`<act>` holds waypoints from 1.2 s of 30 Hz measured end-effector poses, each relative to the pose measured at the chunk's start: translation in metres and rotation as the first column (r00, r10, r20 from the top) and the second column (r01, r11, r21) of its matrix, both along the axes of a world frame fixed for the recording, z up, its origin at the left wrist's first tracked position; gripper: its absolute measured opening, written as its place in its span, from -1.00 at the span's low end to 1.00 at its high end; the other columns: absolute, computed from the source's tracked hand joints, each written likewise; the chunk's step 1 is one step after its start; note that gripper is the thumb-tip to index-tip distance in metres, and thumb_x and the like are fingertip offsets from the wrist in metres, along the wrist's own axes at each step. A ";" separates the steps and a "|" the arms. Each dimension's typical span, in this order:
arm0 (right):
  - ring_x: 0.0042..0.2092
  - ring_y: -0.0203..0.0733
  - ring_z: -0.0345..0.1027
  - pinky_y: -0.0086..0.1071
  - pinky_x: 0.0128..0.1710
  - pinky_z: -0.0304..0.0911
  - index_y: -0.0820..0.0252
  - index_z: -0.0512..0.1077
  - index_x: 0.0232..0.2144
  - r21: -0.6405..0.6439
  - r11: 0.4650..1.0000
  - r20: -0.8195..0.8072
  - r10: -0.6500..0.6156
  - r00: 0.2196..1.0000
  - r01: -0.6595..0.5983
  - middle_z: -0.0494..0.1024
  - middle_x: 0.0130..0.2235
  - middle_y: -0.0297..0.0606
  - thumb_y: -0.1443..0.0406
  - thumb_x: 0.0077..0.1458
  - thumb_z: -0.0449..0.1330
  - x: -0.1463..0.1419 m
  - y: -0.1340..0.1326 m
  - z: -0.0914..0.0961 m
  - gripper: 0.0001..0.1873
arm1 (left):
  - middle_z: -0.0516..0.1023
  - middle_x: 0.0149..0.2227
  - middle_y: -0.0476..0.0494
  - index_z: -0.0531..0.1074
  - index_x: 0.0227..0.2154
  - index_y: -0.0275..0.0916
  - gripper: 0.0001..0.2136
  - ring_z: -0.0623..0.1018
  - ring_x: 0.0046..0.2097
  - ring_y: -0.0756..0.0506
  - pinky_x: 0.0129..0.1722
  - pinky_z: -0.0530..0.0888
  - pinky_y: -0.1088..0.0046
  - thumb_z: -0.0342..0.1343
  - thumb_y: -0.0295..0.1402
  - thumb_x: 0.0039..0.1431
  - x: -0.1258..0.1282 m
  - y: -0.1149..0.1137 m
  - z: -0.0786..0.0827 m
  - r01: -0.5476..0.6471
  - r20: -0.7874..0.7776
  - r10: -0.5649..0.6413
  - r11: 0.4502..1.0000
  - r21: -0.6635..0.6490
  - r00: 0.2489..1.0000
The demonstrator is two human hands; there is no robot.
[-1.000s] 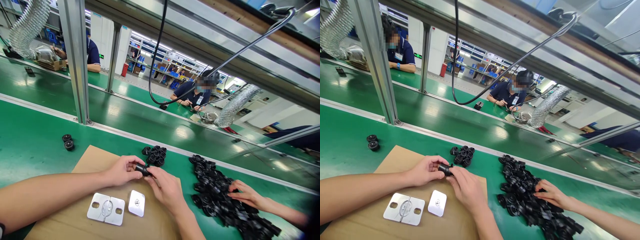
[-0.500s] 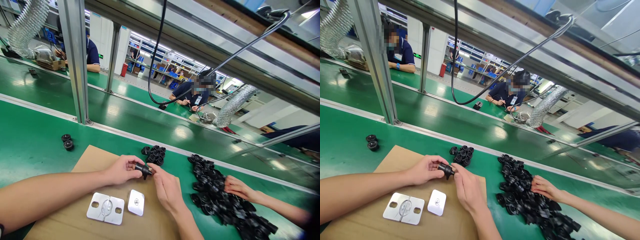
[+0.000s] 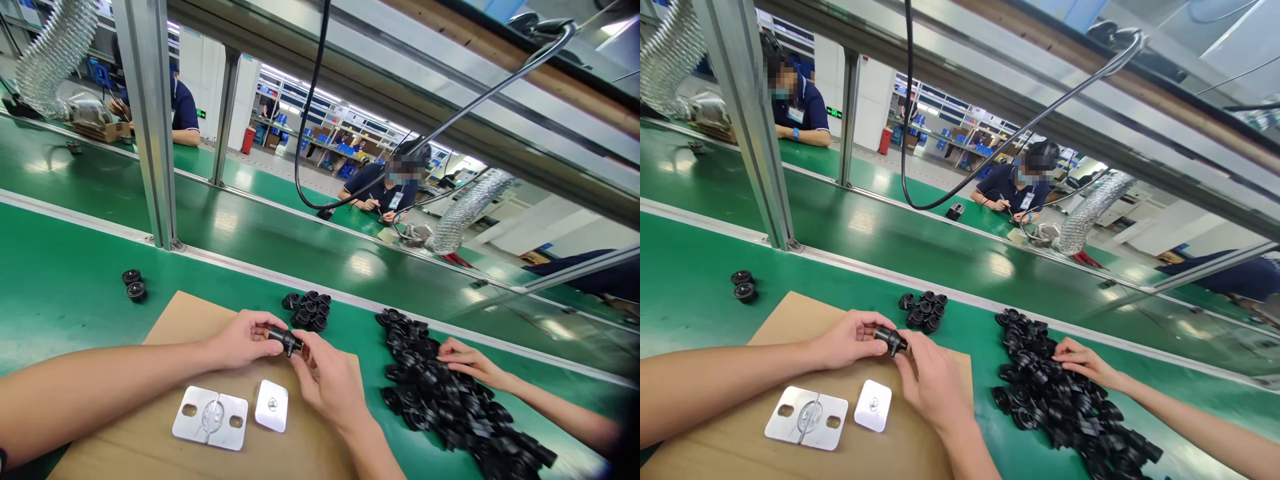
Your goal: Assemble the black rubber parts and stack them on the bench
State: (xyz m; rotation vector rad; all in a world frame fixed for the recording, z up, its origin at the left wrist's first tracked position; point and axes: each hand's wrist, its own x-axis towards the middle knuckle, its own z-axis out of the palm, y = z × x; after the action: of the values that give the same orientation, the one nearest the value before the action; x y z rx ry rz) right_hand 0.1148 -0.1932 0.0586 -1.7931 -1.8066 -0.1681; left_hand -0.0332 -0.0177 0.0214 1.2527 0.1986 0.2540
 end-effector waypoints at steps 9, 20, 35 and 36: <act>0.00 0.05 0.52 -0.15 -0.06 0.50 0.25 0.36 0.19 0.109 0.980 0.222 0.139 0.965 -0.166 0.54 0.09 0.00 0.50 0.54 0.00 0.011 -0.001 -0.004 -0.70 | 0.63 -0.34 -0.25 0.53 -0.02 -0.43 -0.38 0.58 -0.36 -0.11 -0.27 0.55 0.33 0.41 0.06 0.12 0.000 -0.002 0.000 0.077 -0.012 -0.077 0.997 0.001 0.997; -0.17 0.06 0.50 -0.14 -0.27 0.48 0.15 0.32 0.15 -0.021 0.998 -0.007 0.062 0.998 -0.062 0.56 -0.06 -0.11 0.33 0.49 0.04 0.004 -0.003 -0.006 -0.74 | 0.67 -0.11 -0.29 0.61 -0.03 -0.35 -0.53 0.63 -0.12 -0.18 -0.01 0.53 0.29 0.48 -0.20 0.04 0.001 -0.001 -0.005 0.002 0.024 -0.002 1.000 0.019 1.000; 0.08 0.06 0.47 -0.09 -0.03 0.52 0.17 0.32 0.36 0.102 0.969 0.142 0.209 0.967 -0.225 0.50 0.15 0.04 0.56 0.49 -0.02 0.003 -0.002 -0.002 -0.49 | 0.66 -0.30 -0.24 0.56 0.02 -0.39 -0.39 0.60 -0.36 -0.07 -0.28 0.57 0.40 0.42 0.08 0.15 -0.002 -0.004 0.001 0.130 0.006 -0.130 0.991 -0.010 0.991; 0.09 0.07 0.46 -0.09 -0.03 0.52 0.17 0.33 0.34 0.096 0.969 0.151 0.212 0.965 -0.228 0.50 0.15 0.04 0.55 0.51 -0.03 0.003 -0.002 -0.001 -0.51 | 0.66 -0.30 -0.25 0.56 0.03 -0.39 -0.38 0.60 -0.37 -0.07 -0.29 0.56 0.40 0.40 0.09 0.17 -0.002 -0.004 0.000 0.138 0.005 -0.138 0.990 -0.013 0.990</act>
State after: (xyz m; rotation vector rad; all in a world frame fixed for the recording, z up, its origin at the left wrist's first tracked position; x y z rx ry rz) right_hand 0.1178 -0.1954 0.0578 -1.5219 -2.0377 -0.3083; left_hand -0.0353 -0.0213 0.0218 1.2466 0.1090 0.1359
